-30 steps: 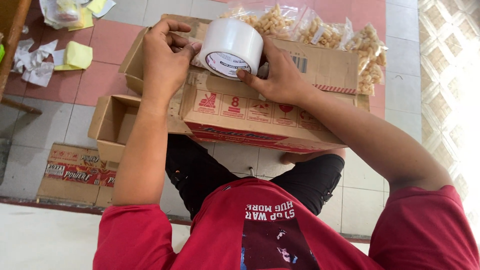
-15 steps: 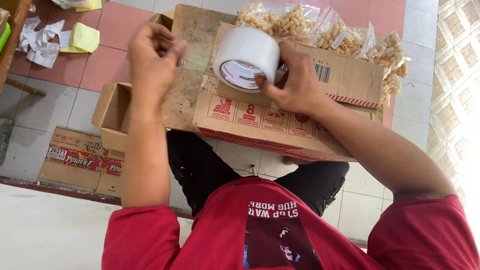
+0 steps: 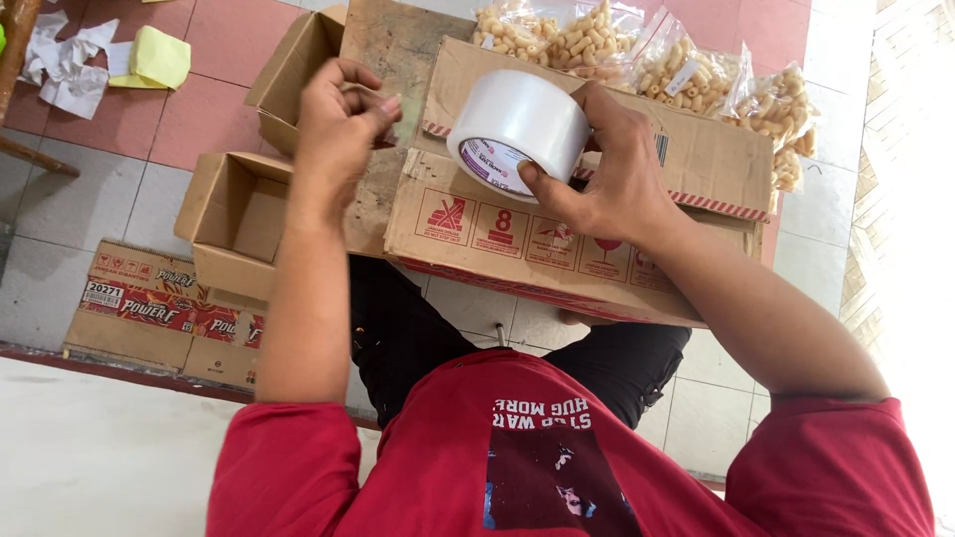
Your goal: The person closes a cardboard box filled with small plastic bags of snacks, then uses a roll of clear packing tape and scissors to seal the box. They apply tape across the top seam, cut it with scissors, and lift the sealed box.
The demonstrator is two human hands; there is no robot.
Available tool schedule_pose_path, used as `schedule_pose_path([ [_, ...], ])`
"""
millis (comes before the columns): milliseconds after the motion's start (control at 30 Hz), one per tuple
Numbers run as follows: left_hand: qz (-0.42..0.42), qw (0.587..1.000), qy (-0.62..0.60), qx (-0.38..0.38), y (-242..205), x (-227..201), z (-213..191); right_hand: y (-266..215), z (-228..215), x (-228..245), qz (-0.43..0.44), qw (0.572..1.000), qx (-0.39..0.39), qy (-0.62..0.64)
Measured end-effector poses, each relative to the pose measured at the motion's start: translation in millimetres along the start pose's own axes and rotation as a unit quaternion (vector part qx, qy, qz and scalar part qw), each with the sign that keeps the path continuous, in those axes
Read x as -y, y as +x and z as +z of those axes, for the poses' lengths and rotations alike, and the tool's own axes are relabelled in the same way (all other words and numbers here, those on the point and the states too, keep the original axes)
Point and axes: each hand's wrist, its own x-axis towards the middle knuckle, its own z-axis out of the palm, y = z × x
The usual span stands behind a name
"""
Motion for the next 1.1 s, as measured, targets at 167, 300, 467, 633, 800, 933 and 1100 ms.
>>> schedule_pose_path([
  [167, 0.057, 0.997, -0.043, -0.014, 5.6, 22.5, 3.1, -0.4, -8.9, 13.5, 0.025, 0.998, 0.056, -0.007],
  [300, 0.108, 0.990, -0.091, -0.009, -8.6, 15.0, 0.0, -4.7, -7.9, 16.6, 0.014, 0.999, 0.040, 0.006],
  [467, 0.098, 0.993, -0.054, -0.035, -6.6, 18.7, -2.2, -4.3, -2.3, 9.2, 0.003, 0.999, 0.047, -0.021],
  [633, 0.042, 0.995, -0.089, -0.021, -8.0, 35.7, 8.8, -3.3, -2.3, 9.5, 0.007, 0.999, 0.047, -0.020],
  [800, 0.038, 0.999, -0.029, 0.027, -32.8, 22.4, 4.1, -2.4, -2.1, 9.9, 0.014, 0.999, 0.048, -0.006],
  [933, 0.086, 0.994, -0.007, 0.064, -51.9, 28.2, -2.7, -2.2, -2.5, 9.9, 0.015, 0.998, 0.052, -0.009],
  [1100, 0.265, 0.953, 0.034, 0.141, -65.7, 35.9, -3.0, -0.6, -7.8, 17.4, 0.019, 0.999, 0.050, 0.004],
])
